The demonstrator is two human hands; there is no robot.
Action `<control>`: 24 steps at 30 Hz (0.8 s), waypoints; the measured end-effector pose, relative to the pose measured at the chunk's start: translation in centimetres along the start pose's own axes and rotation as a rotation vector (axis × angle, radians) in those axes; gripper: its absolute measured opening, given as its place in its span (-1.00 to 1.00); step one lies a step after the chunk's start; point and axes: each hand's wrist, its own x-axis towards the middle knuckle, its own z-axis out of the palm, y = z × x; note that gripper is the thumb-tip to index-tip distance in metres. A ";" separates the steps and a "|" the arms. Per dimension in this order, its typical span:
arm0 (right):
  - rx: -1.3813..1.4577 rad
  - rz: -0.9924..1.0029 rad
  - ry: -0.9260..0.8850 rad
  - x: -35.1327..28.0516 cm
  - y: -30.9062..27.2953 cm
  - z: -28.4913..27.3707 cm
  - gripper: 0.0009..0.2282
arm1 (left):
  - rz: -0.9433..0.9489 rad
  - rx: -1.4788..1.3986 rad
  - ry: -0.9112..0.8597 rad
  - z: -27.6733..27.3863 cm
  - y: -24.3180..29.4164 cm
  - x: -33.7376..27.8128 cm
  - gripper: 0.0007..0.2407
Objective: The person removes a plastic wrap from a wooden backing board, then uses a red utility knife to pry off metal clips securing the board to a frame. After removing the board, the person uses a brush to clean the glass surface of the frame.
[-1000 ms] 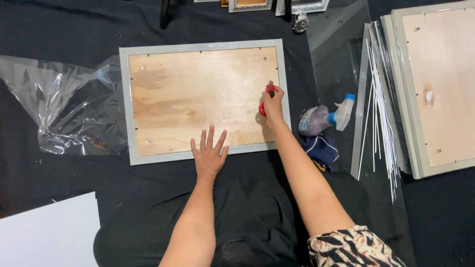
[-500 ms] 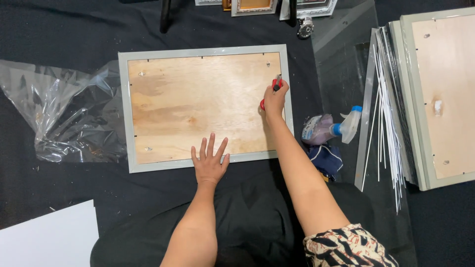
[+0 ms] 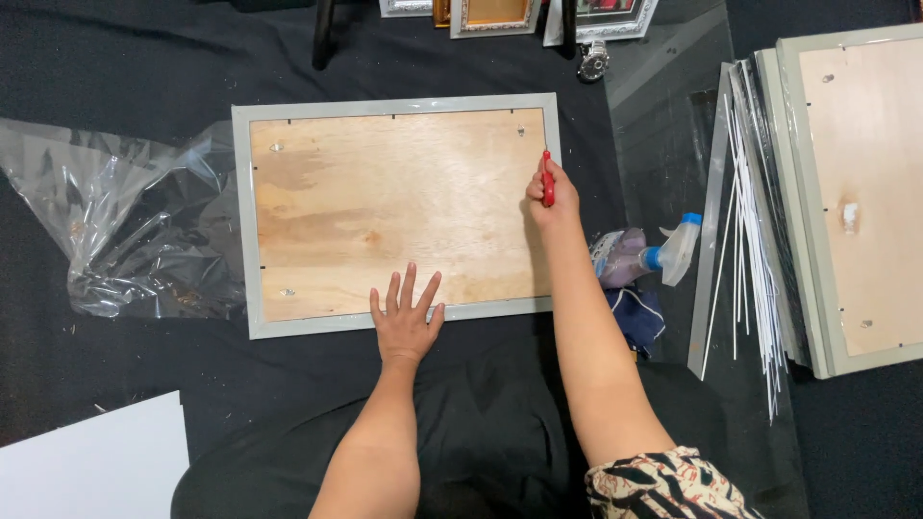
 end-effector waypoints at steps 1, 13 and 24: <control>0.001 0.002 -0.001 1.2 -0.1 -0.7 -0.90 | 0.000 0.002 0.000 0.0 0.0 0.1 -0.56; 0.513 0.464 -0.132 -0.5 -5.5 -2.8 -0.74 | -0.011 -0.004 0.010 0.1 0.0 0.0 -0.56; -0.718 -0.105 -0.179 0.2 -2.3 0.5 -0.55 | -0.009 -0.005 0.041 -0.2 0.2 0.5 -0.56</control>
